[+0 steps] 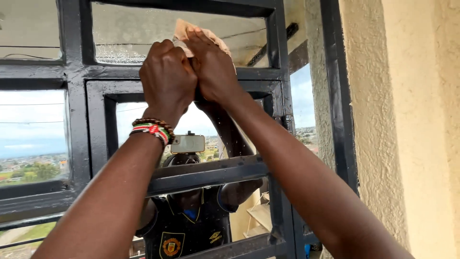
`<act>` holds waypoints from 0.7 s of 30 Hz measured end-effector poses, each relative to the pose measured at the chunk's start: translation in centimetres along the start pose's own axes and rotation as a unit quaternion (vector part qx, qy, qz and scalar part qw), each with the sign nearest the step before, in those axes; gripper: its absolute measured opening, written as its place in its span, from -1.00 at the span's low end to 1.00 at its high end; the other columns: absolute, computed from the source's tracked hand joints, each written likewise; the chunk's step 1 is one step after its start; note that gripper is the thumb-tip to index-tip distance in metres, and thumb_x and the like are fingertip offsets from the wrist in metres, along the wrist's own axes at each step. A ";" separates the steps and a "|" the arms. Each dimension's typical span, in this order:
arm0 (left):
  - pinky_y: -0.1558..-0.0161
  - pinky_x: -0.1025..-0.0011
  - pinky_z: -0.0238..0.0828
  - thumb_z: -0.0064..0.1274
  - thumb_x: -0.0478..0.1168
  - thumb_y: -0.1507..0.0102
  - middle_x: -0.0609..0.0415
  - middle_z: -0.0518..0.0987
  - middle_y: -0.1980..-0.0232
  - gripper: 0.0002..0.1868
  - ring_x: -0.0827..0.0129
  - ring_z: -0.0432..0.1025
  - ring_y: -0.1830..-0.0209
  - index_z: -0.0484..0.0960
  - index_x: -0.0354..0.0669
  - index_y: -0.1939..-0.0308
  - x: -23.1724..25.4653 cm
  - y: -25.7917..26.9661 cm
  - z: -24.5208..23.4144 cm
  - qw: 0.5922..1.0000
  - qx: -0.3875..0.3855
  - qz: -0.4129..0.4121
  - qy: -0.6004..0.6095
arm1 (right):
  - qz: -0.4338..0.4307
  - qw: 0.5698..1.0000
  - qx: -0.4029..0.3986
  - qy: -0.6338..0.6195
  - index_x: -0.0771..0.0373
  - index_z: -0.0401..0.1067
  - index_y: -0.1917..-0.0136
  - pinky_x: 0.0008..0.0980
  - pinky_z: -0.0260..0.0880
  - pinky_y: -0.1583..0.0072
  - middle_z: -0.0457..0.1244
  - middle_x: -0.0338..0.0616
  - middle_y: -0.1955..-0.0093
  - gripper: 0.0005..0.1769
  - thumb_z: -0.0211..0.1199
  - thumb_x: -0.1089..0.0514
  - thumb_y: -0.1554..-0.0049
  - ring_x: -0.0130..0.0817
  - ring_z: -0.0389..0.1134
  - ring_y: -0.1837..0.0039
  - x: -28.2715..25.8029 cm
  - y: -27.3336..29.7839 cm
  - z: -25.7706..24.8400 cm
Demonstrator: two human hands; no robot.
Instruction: Cleaning a window glass and its frame using a spray bottle and a cloth.
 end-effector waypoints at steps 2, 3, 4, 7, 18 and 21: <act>0.31 0.18 0.53 0.15 -0.43 -0.19 -0.06 0.58 0.29 -0.87 0.16 0.51 0.23 0.63 -0.32 0.49 -0.2 0.3 -0.4 0.999 -0.019 -0.001 0.034 | -0.020 0.991 -0.125 -0.048 0.35 0.40 -0.38 0.01 0.27 -0.43 0.30 0.21 -0.38 -0.54 0.13 0.24 -0.23 0.07 0.27 -0.47 -1.9 1.7 -0.8; 0.31 0.18 0.53 0.15 -0.43 -0.19 -0.06 0.58 0.29 -0.87 0.16 0.51 0.23 0.63 -0.32 0.49 -0.1 0.1 -0.1 0.999 -0.013 0.000 0.034 | -0.025 0.991 -0.123 -0.046 0.35 0.40 -0.38 0.01 0.27 -0.43 0.30 0.21 -0.38 -0.54 0.13 0.24 -0.23 0.07 0.27 -0.47 -1.0 1.8 -2.6; 0.35 0.20 0.52 0.12 -0.46 -0.17 -0.04 0.58 0.32 -0.86 0.19 0.52 0.25 0.64 -0.29 0.51 -0.1 0.0 0.2 0.999 -0.018 -0.016 0.040 | -0.028 0.991 -0.127 -0.012 0.37 0.40 -0.38 0.01 0.33 -0.38 0.32 0.22 -0.34 -0.54 0.08 0.28 -0.23 0.09 0.33 -0.38 0.0 1.8 -4.2; 0.42 0.25 0.51 0.07 -0.52 -0.12 -0.02 0.57 0.37 -0.81 0.23 0.52 0.27 0.63 -0.26 0.57 -0.4 0.4 0.2 0.997 -0.046 -0.051 0.047 | 0.051 0.992 -0.106 0.036 0.38 0.41 -0.36 -0.03 0.46 -0.19 0.36 0.21 -0.25 -0.56 0.02 0.29 -0.24 0.06 0.45 -0.15 4.3 1.7 -6.3; 0.26 0.20 0.54 0.12 -0.50 -0.14 -0.01 0.60 0.31 -0.82 0.18 0.53 0.22 0.64 -0.25 0.56 -0.1 0.5 0.1 0.995 -0.058 -0.045 0.064 | -0.110 0.991 -0.072 -0.027 0.39 0.46 -0.32 -0.08 0.33 -0.40 0.32 0.14 -0.36 -0.51 0.09 0.38 -0.11 0.06 0.37 -0.40 -0.3 0.5 -2.3; 0.27 0.21 0.55 0.14 -0.48 -0.11 -0.02 0.61 0.28 -0.87 0.15 0.54 0.19 0.69 -0.23 0.51 -0.2 0.7 -0.5 0.997 -0.014 -0.037 0.066 | -0.051 0.993 -0.097 -0.033 0.35 0.45 -0.35 -0.16 0.33 -0.42 0.30 0.08 -0.41 -0.47 0.04 0.40 -0.12 -0.01 0.36 -0.40 0.3 -1.0 -3.7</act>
Point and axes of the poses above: each hand's wrist, its own y-axis away from the middle knuckle, its own z-axis out of the palm, x = y × z, the point moved 4 cm from there along -y, towards the middle knuckle
